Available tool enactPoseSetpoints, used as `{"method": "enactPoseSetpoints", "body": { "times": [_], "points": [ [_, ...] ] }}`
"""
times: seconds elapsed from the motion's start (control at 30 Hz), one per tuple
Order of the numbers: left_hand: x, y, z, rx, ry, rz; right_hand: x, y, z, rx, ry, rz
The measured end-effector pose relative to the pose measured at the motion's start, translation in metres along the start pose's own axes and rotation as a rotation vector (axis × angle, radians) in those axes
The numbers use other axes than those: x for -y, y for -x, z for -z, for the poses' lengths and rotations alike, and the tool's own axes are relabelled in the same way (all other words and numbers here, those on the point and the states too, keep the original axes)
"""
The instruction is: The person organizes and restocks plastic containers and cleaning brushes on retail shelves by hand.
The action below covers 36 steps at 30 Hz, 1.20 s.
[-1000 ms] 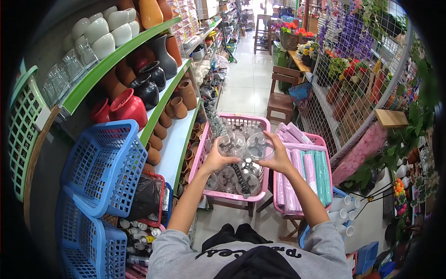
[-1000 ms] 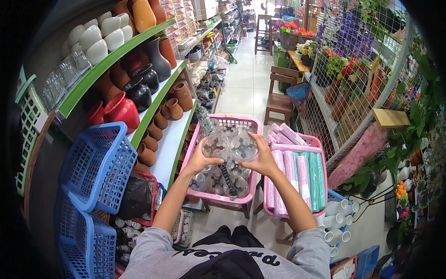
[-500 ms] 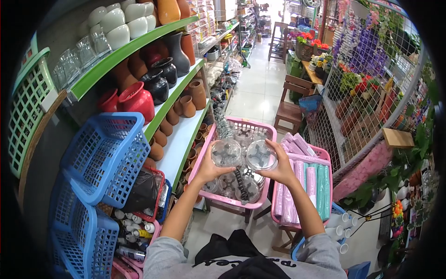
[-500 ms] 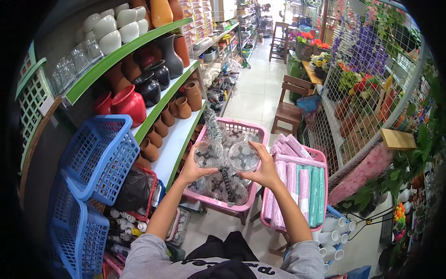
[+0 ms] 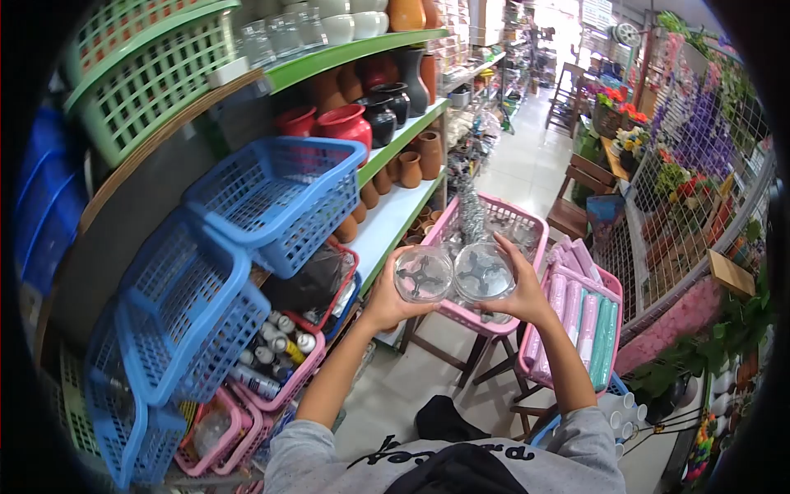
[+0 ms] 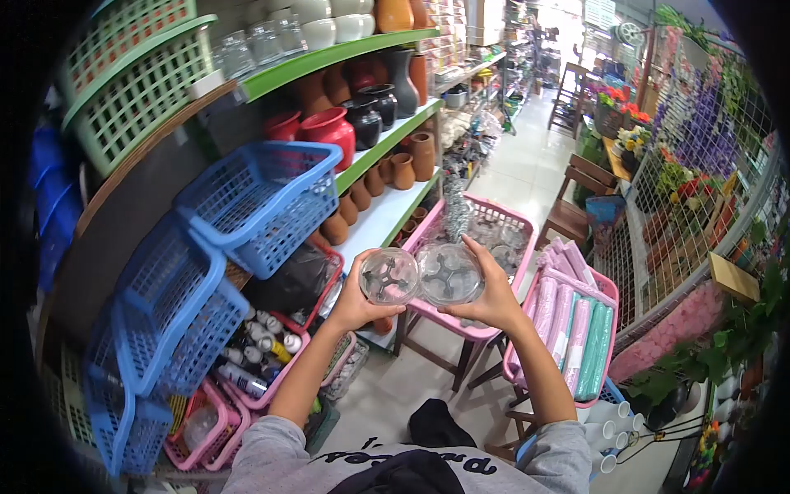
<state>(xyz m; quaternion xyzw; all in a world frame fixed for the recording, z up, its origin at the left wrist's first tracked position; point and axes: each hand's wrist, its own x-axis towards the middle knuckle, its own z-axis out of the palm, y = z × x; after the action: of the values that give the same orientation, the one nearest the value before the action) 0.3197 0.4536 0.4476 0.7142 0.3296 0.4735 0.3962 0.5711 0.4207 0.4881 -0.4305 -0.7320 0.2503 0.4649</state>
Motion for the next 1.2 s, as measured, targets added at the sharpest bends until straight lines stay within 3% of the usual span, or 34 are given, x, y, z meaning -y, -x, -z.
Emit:
{"method": "enactPoseSetpoints", "body": {
  "times": [0.33, 0.63, 0.87, 1.2],
  "points": [
    [-0.076, 0.167, 0.052, -0.283, -0.098, 0.024, 0.086, 0.046, -0.085, 0.296, -0.223, 0.118],
    [-0.164, 0.283, 0.092, -0.491, -0.24, 0.17, 0.158, 0.062, -0.16, 0.536, -0.39, 0.238],
    [-0.208, 0.334, 0.094, -0.773, -0.416, 0.115, 0.207, 0.056, -0.201, 0.673, -0.485, 0.41],
    [-0.244, 0.371, 0.101, -0.891, -0.479, 0.22, 0.246, 0.052, -0.236, 0.684, -0.505, 0.595]
  ]
}}
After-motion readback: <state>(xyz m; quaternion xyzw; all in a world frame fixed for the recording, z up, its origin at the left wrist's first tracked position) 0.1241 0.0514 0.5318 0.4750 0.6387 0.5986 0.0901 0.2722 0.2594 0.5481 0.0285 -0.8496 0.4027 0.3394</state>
